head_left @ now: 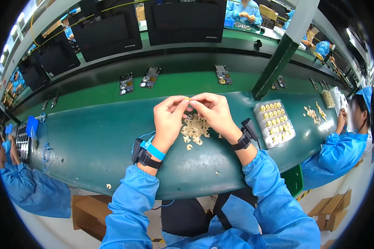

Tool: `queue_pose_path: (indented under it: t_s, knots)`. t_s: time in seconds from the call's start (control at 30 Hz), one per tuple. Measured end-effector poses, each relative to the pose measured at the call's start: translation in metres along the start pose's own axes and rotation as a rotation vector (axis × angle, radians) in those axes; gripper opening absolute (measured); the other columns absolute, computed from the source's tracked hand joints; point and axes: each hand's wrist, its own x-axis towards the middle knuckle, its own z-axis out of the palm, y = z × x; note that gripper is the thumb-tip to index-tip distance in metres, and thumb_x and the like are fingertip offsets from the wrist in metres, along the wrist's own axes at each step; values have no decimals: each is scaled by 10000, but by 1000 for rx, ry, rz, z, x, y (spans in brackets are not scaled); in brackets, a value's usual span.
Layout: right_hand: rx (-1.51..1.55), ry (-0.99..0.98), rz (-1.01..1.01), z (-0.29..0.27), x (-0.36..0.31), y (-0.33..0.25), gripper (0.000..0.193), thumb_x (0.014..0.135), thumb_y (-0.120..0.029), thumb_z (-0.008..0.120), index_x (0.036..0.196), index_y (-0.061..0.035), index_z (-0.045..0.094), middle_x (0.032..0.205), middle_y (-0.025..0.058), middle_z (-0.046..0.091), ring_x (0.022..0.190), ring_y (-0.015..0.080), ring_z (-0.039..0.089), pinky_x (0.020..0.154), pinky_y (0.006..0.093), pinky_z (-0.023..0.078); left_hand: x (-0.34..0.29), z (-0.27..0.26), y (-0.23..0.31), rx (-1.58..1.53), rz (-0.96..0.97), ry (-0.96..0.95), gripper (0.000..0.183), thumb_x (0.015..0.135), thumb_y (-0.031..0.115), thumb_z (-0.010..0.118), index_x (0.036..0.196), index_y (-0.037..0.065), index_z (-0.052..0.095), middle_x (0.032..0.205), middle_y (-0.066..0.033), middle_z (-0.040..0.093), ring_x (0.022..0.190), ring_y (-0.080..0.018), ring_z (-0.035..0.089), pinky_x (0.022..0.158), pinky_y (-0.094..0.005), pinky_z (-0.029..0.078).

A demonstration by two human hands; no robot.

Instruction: Assemble internal components onto smartphone circuit boards on an assembly line.

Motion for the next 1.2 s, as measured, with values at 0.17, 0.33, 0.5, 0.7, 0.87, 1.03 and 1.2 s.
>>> queue_pose_path:
  t_s: [0.17, 0.33, 0.5, 0.7, 0.87, 1.03, 1.2]
  knots:
    - [-453, 48, -249, -6, -1, -6, 157, 946, -75, 721, 1079, 7, 736, 862, 87, 703, 673, 134, 648, 598, 287, 522, 0, 1, -2, 140, 29, -24, 157, 1003, 45, 681, 1115, -52, 732, 1009, -86, 746, 862, -145, 737, 664, -241, 575]
    - [-507, 42, -307, -8, -2, -11, 117, 926, -60, 711, 1019, 11, 716, 848, 114, 678, 658, 185, 656, 608, 306, 532, 0, -1, -4, 260, 112, -85, 170, 997, 24, 669, 1125, -66, 735, 1036, -94, 721, 845, -140, 725, 656, -241, 576]
    - [-440, 4, -282, -8, -3, -7, 112, 935, -61, 706, 999, 31, 700, 850, 116, 675, 661, 172, 656, 616, 301, 535, -1, 0, 0, 273, 124, -91, 172, 1000, 10, 655, 1131, -59, 742, 1036, -98, 706, 843, -132, 711, 650, -234, 572]
    - [-361, -2, -214, -9, -4, -3, 116, 938, -62, 704, 972, 48, 687, 843, 96, 666, 670, 131, 642, 616, 283, 527, -1, 1, -3, 175, -4, -60, 219, 1010, 30, 658, 1208, -54, 698, 1033, -104, 731, 843, -133, 725, 639, -234, 563]
    - [-295, 17, -178, -8, -4, 3, 116, 932, -62, 705, 951, 48, 673, 822, 76, 658, 666, 104, 621, 611, 273, 517, -1, 1, -9, 119, -27, -84, 215, 1018, 47, 659, 1204, -56, 683, 1034, -108, 748, 846, -138, 734, 643, -241, 567]
    - [-272, 23, -145, -4, -5, 4, 123, 923, -68, 711, 931, 45, 662, 795, 59, 655, 652, 84, 602, 604, 261, 505, -5, 6, -3, 62, -72, -132, 161, 1036, 61, 637, 1135, -55, 689, 1026, -109, 756, 838, -149, 742, 639, -242, 567]
    - [-106, 74, -89, -6, -4, 5, 109, 907, -65, 717, 909, 34, 673, 741, 42, 651, 632, 79, 598, 588, 256, 495, 2, -3, -6, 59, -19, -101, 171, 1055, 76, 611, 1134, -56, 686, 1029, -118, 752, 816, -169, 751, 624, -247, 565]
